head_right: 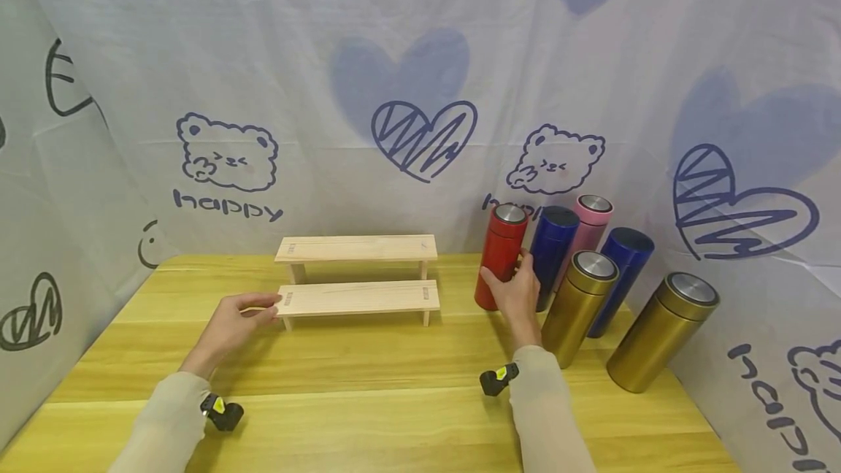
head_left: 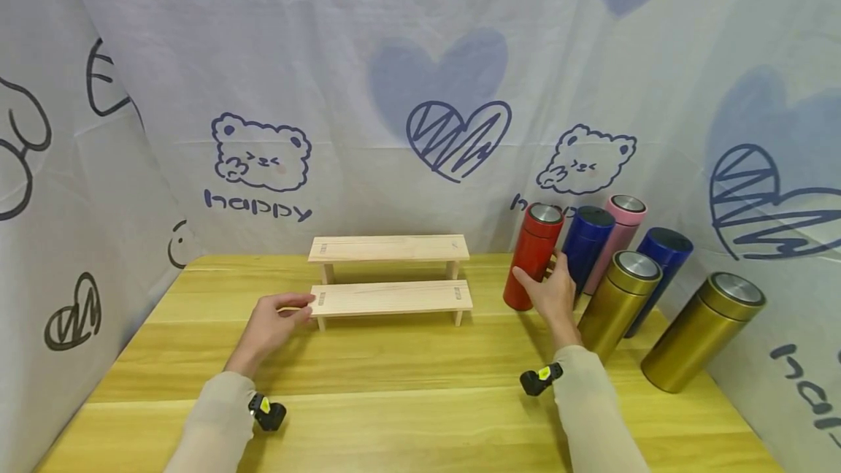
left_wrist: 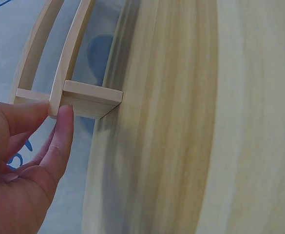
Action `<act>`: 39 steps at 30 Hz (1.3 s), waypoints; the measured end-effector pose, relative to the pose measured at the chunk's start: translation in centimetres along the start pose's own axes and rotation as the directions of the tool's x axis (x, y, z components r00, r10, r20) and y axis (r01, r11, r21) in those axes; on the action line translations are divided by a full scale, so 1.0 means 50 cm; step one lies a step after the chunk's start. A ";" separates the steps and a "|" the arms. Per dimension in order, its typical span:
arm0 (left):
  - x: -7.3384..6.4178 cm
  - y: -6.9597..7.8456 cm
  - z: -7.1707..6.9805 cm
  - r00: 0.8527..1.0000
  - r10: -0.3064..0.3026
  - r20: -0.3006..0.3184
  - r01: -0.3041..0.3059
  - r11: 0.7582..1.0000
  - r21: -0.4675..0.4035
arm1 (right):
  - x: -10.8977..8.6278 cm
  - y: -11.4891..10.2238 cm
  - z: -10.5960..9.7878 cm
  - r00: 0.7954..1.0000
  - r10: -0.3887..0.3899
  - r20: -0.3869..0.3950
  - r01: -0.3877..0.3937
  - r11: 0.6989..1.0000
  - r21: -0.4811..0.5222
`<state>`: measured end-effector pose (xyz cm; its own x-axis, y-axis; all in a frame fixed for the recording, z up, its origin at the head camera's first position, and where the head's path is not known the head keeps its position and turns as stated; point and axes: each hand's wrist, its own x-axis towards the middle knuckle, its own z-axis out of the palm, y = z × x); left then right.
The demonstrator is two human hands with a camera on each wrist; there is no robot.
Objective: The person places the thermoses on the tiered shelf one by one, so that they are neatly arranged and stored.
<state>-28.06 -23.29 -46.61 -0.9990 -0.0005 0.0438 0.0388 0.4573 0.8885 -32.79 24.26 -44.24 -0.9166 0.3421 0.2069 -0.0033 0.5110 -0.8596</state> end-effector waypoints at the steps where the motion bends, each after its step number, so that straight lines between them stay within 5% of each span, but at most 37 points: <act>1: 0.000 -0.001 0.000 1.000 -0.002 -0.001 0.002 1.000 0.000 | 0.000 -0.001 0.002 1.000 0.000 -0.004 0.000 1.000 0.003; 25: -0.007 -0.008 0.001 1.000 -0.003 0.005 0.003 0.999 -0.054 | -0.003 -0.009 0.012 0.999 -0.023 -0.044 0.025 0.998 0.061; 39: 0.001 -0.001 0.002 1.000 -0.017 -0.015 0.018 1.000 0.024 | -0.008 -0.046 0.002 0.996 -0.060 -0.069 0.064 0.997 0.052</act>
<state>-28.10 -23.22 -46.67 -0.9991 -0.0219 0.0355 0.0207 0.4780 0.8781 -32.45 22.86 -42.41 -0.8848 0.3647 0.2900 -0.0826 0.4898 -0.8679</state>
